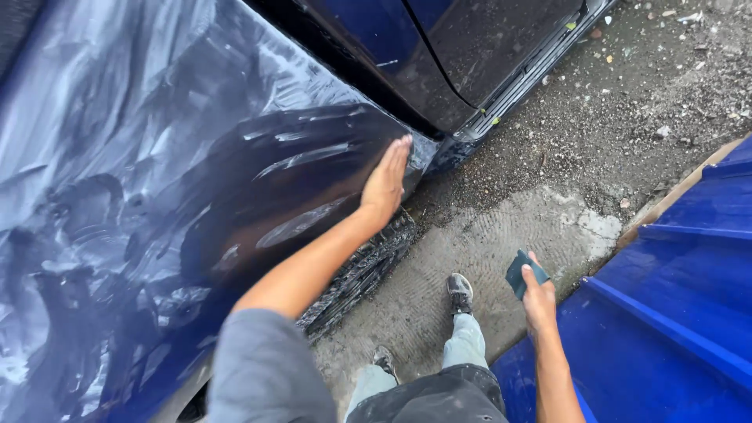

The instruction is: Using sandpaper and water to sand down the body of a blue truck.

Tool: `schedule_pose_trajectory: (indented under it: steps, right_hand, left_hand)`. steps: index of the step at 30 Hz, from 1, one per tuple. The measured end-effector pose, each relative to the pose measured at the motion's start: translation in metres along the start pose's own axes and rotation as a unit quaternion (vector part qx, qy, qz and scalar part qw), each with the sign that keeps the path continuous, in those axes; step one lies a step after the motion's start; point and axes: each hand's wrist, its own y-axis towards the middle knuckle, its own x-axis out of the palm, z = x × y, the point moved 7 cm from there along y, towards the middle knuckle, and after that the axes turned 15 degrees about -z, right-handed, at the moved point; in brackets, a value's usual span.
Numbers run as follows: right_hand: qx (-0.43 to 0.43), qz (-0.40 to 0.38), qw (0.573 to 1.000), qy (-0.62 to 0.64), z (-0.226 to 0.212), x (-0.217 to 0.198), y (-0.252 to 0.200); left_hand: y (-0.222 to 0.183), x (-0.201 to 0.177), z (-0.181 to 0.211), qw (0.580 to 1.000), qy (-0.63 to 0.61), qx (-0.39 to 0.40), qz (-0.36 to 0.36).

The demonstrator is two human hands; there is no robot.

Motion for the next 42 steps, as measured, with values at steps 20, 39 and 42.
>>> schedule_pose_trajectory:
  steps: [20, 39, 42]
  right_hand:
    - [0.062, -0.023, 0.998, 0.007, 0.046, 0.002, -0.011]
    - [0.091, -0.199, 0.974, -0.049, 0.020, 0.094, -0.022]
    - [0.102, -0.329, 0.925, -0.160, 0.038, 0.181, -0.018]
  left_hand:
    - [0.136, 0.023, 0.086, 0.992, 0.097, -0.082, 0.019]
    - [-0.105, 0.204, 0.241, 0.648, -0.762, 0.001, -0.003]
    - [-0.186, 0.300, 0.319, 0.448, -0.882, -0.145, 0.011]
